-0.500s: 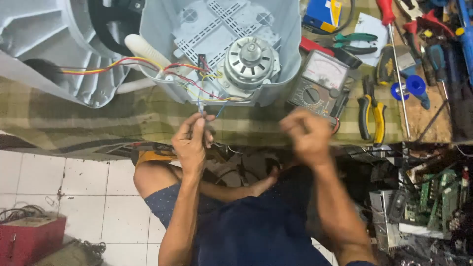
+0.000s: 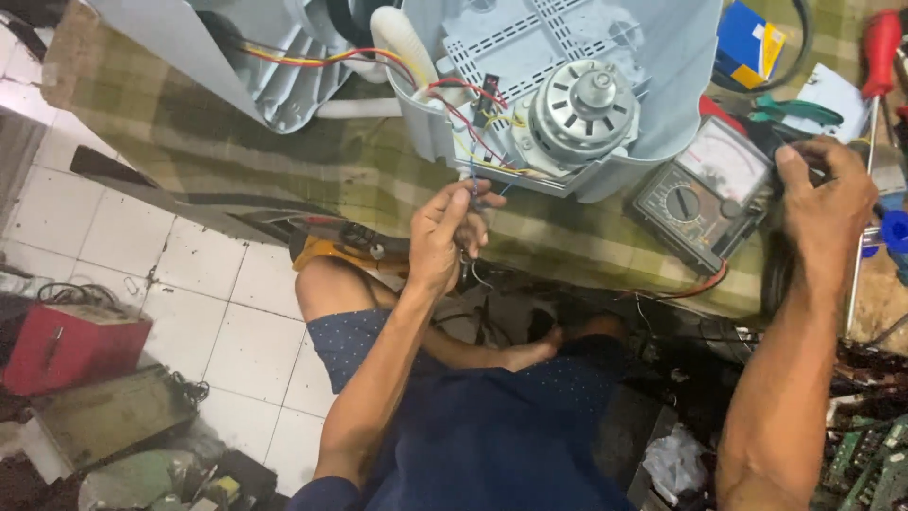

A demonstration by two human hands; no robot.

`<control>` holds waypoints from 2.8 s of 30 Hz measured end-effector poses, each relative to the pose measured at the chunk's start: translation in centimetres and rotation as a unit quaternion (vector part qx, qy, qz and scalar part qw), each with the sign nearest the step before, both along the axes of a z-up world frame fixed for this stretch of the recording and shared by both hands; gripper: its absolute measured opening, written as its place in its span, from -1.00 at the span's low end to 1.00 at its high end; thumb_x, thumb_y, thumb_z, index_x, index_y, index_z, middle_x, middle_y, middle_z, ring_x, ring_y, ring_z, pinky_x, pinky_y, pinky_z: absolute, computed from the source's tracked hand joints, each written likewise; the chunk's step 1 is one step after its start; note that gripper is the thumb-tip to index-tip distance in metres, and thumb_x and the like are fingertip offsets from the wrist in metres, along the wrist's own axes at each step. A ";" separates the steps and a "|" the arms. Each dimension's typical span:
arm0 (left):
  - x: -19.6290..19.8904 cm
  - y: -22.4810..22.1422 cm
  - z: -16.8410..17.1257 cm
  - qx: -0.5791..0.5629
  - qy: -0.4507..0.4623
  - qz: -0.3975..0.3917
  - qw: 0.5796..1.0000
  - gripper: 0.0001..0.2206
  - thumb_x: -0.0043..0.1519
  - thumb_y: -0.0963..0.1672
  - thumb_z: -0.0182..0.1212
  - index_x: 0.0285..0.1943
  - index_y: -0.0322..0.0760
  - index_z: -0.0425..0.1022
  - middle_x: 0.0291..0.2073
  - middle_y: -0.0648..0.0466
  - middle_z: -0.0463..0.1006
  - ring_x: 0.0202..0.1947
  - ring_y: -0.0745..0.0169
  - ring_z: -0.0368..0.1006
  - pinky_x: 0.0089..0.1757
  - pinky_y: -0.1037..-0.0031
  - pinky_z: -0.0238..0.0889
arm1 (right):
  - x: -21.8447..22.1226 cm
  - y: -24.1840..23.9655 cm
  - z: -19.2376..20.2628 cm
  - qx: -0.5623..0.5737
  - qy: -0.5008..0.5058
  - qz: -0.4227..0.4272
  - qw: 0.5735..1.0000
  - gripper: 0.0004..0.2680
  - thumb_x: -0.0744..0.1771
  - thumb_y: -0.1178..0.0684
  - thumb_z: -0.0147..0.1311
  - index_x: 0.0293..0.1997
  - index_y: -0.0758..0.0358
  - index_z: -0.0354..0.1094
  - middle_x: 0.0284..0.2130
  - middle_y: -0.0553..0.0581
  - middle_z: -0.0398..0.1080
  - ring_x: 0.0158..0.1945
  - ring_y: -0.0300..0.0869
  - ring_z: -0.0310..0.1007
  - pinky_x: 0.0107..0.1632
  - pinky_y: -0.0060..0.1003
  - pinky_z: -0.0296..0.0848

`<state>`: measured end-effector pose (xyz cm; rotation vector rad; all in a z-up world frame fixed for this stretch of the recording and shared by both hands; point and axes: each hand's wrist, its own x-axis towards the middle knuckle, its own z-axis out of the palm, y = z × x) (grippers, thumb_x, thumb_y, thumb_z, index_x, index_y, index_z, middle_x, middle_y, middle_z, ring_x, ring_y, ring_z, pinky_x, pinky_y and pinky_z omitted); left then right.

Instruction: The person repairs an appliance by twisting and taping wires inside the unit. They use electrical tape to secure connections and place a small black component into the wiring harness.

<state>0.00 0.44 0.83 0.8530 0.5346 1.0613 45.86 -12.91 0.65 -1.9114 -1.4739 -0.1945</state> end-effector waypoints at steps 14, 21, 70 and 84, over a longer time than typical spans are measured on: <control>0.4 0.4 0.1 -0.068 -0.045 -0.024 0.996 -0.87 0.35 -0.12 0.23 -0.19 -0.30 0.52 -0.38 -0.06 0.64 -0.67 0.38 0.41 -0.69 0.69 0.13 | -6.0 -1.8 4.6 0.105 0.090 0.106 0.985 -0.93 0.59 0.38 0.06 0.12 0.59 0.23 0.29 0.57 0.26 0.35 0.27 0.33 0.37 0.06 0.33; -0.1 -1.3 -0.1 0.011 0.067 0.065 0.996 -0.66 0.38 -0.05 0.13 0.20 -0.39 0.48 -0.01 -0.20 0.66 -0.64 0.34 0.47 -0.65 0.65 0.28 | -17.7 -2.5 8.2 0.060 0.010 0.113 0.992 -0.91 0.43 0.31 0.31 -0.07 0.56 0.47 0.19 0.52 0.30 0.23 0.30 0.42 0.32 0.14 0.44; -7.8 -7.5 -8.1 -0.099 0.219 0.153 0.959 -0.79 0.32 -0.09 0.20 -0.02 -0.34 0.59 -0.27 -0.05 0.69 -0.66 0.47 0.34 -0.65 0.69 0.12 | -9.4 20.7 8.6 0.271 0.679 -0.020 0.682 -0.80 0.23 -0.05 0.37 -0.33 0.17 0.43 -0.42 0.15 0.56 -0.42 -0.10 0.55 -0.49 -0.35 0.15; -6.7 -5.4 -5.2 -0.001 0.244 0.179 0.953 -0.79 0.35 -0.10 0.16 -0.01 -0.34 0.59 -0.24 -0.04 0.72 -0.68 0.49 0.31 -0.63 0.67 0.18 | -1.7 13.0 8.4 0.364 0.586 0.025 0.724 -0.81 0.32 0.06 0.22 -0.03 0.29 0.61 -0.12 0.26 0.67 -0.01 -0.10 0.66 0.08 -0.28 0.67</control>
